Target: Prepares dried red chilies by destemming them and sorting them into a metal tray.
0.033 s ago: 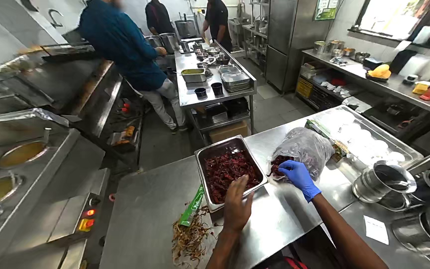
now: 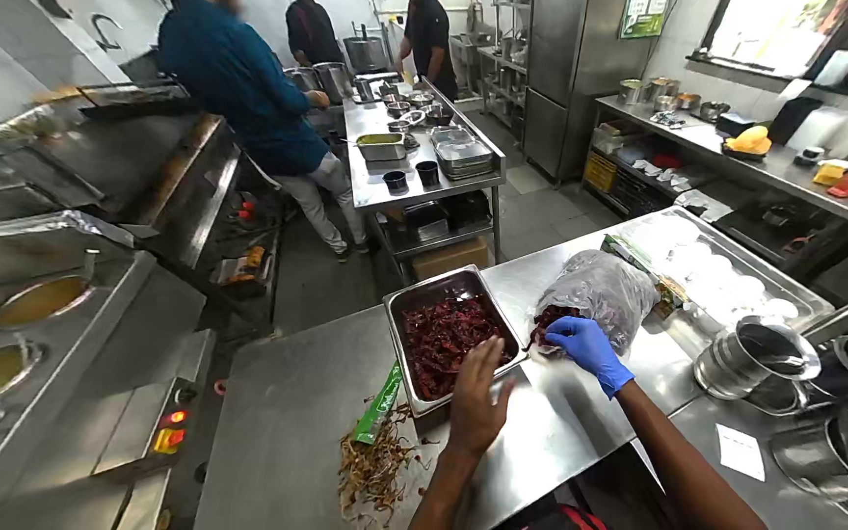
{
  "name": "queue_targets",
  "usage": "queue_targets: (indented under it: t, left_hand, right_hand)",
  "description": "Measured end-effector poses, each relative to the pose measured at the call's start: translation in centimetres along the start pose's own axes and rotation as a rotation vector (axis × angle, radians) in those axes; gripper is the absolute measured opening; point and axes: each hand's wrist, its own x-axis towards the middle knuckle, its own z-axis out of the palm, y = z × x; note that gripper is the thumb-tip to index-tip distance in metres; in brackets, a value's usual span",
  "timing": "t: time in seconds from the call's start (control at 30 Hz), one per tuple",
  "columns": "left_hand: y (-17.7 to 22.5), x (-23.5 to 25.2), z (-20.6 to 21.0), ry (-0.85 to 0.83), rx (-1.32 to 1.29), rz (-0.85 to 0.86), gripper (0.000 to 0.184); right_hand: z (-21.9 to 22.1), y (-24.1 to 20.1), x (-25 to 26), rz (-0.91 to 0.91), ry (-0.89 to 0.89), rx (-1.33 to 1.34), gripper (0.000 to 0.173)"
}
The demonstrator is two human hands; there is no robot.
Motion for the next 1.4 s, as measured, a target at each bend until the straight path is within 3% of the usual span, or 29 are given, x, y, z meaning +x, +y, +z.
queue_targets:
  t: [0.1, 0.17, 0.27, 0.37, 0.47, 0.67, 0.8, 1.0, 1.1, 1.17, 1.23, 1.3, 1.33, 1.4]
  left_hand:
    - [4.0, 2.5, 0.3, -0.074, 0.085, 0.035, 0.077]
    - [4.9, 2.9, 0.7, -0.093, 0.166, -0.036, 0.081]
    - [4.4, 2.6, 0.9, -0.097, 0.083, -0.161, 0.071]
    - [3.2, 1.8, 0.5, -0.094, -0.101, -0.229, 0.066]
    - [2.2, 0.6, -0.3, -0.110, -0.227, -0.290, 0.056]
    - [3.9, 0.3, -2.2, -0.096, 0.150, -0.378, 0.034]
    - [4.8, 0.0, -3.3, -0.200, 0.263, -0.407, 0.034]
    - [4.4, -1.0, -3.5, -0.187, 0.103, -0.381, 0.036]
    - [3.4, -1.5, -3.3, -0.054, -0.103, -0.356, 0.030]
    - [4.3, -1.4, -3.3, 0.015, -0.064, -0.346, 0.027]
    - [5.7, -1.3, -3.4, 0.065, 0.073, -0.326, 0.026]
    - [6.2, -1.2, -3.4, 0.078, 0.093, -0.306, 0.024]
    - [5.9, -1.1, -3.4, 0.066, 0.017, -0.293, 0.024]
    - [4.3, -1.0, -3.7, 0.003, -0.302, -0.217, 0.024]
  right_hand:
    - [-0.5, -3.9, 0.1, 0.065, -0.233, 0.133, 0.010]
    - [-0.3, -5.9, 0.2, 0.125, -0.326, 0.345, 0.013]
    - [0.6, -7.5, 0.4, 0.221, -0.360, 0.653, 0.016]
    - [2.1, -7.0, 0.8, 0.256, -0.378, 0.786, 0.018]
    - [3.9, -5.9, 0.7, 0.240, -0.374, 0.772, 0.017]
    - [7.5, -5.3, 0.2, 0.140, -0.352, 0.711, 0.017]
    - [8.7, -6.1, -0.2, 0.100, -0.410, 0.623, 0.028]
    - [9.7, -5.8, -0.7, -0.084, -0.225, 0.350, 0.043]
    - [10.8, -5.8, -1.5, -0.343, 0.079, 0.097, 0.041]
    - [11.5, -5.4, -1.4, -0.542, 0.300, -0.075, 0.039]
    - [11.7, -5.3, -1.6, -0.618, 0.429, -0.162, 0.038]
    - [11.4, -5.7, -2.1, -0.562, 0.436, -0.112, 0.037]
    - [11.1, -6.3, -2.6, -0.452, 0.374, 0.041, 0.035]
    - [9.7, -8.5, -3.6, -0.084, 0.124, 0.665, 0.034]
